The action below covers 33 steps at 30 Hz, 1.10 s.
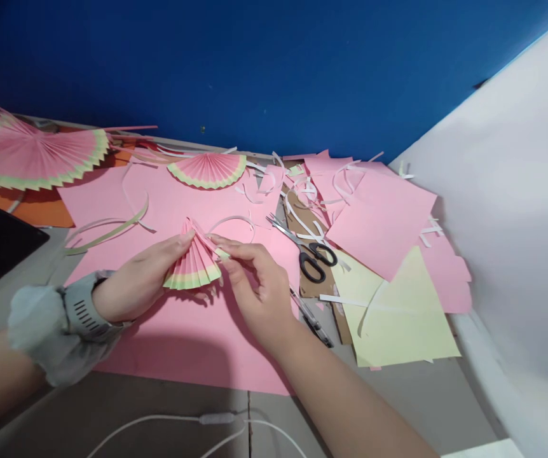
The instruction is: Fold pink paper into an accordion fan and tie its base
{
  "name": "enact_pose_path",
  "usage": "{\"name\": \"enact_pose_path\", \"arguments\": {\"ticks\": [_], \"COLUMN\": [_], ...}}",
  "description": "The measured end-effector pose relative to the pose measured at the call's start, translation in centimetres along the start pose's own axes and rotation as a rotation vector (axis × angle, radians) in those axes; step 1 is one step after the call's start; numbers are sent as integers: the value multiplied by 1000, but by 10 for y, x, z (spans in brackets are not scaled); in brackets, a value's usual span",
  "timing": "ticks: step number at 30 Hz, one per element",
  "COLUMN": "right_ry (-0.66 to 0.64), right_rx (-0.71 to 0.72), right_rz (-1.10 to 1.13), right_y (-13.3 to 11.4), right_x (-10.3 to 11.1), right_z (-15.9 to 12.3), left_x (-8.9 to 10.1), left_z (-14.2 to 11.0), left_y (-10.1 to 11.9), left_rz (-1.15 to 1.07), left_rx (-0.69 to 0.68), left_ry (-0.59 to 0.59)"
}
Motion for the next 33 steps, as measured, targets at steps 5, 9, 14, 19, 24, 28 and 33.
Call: {"name": "enact_pose_path", "arguments": {"ticks": [5,9,14,19,24,28,33], "right_ry": [-4,-53,-90,-117,-117,-138,-162], "right_rx": [-6,-11,-18,85,102,90,75], "right_rz": [-6,-41,18,-238,-372,-389,-363], "right_y": [-2,-3,-1,-6,-9,-11,-13], "right_x": [0,-2,-5,-3,-5,-7,-9], "right_z": [1,0,2,7,7,7,6], "left_x": [11,11,17,17,12,8,7], "left_z": [-2,-1,0,-2,0,1,1], "left_y": [11,11,12,12,7,7,9], "left_rz": [94,90,93,64,-211,-369,-422], "left_rx": [-221,-217,-226,-195,-105,-25,17], "left_ry": [189,149,206,263,204,178,214]}}
Point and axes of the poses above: each hand's wrist, its own z-axis towards the middle knuckle, its own x-axis out of the back of the hand, y = z × x, the point moved 5 cm from there along z, towards the middle knuckle, and after that the axes turned 15 degrees about x, right-handed, at the moved point
